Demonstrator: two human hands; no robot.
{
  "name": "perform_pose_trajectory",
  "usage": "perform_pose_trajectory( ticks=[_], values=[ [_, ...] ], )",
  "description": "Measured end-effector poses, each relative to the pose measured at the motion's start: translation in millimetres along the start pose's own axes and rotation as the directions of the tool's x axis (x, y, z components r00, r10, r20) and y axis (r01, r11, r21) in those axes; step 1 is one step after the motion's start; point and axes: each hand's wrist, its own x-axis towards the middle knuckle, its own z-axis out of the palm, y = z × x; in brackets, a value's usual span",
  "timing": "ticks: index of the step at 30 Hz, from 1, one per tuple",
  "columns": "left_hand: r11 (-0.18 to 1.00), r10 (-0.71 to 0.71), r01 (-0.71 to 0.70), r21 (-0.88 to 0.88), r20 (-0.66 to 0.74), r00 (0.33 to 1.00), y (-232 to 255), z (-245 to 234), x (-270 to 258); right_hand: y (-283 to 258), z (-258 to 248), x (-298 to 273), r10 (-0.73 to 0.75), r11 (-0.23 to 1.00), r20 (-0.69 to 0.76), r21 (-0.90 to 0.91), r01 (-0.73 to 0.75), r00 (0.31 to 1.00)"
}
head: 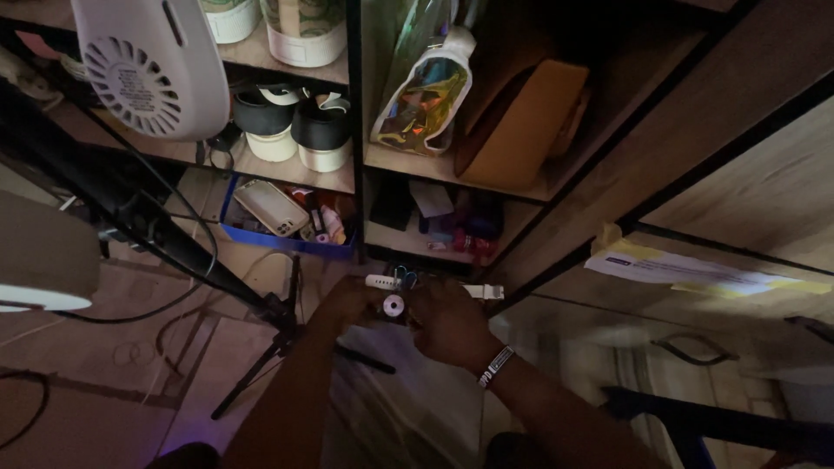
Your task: The user is sorting parts and reassembling a floor fan, focusing on attaching the grill.
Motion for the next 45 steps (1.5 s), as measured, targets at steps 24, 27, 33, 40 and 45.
perform_pose_trajectory(
  ticks=[24, 27, 33, 40, 45],
  values=[
    [0.998, 0.012, -0.018, 0.054, 0.115, 0.993, 30, 22, -59, -16, -96, -47, 0.168, 0.984, -0.109, -0.036, -0.173, 0.980],
    [0.985, -0.112, 0.125, -0.118, 0.110, 0.988, 80, 64, -138, -41, -156, -80, 0.203, 0.979, -0.144, 0.037, -0.199, 0.969],
    [0.963, -0.075, -0.018, 0.267, 0.333, 0.940, 164, 141, -224, -86, -258, -151, 0.438, 0.895, -0.036, 0.105, -0.433, 0.898],
    [0.827, 0.044, -0.336, 0.451, 0.544, 0.838, 167, 284, -266, -98, -304, -260, 0.658, 0.753, -0.121, 0.088, -0.653, 0.743],
    [0.784, -0.108, -0.337, 0.522, 0.649, 0.753, 165, 382, -281, -80, -292, -349, 0.818, 0.552, -0.212, 0.027, -0.833, 0.535]
  ],
)
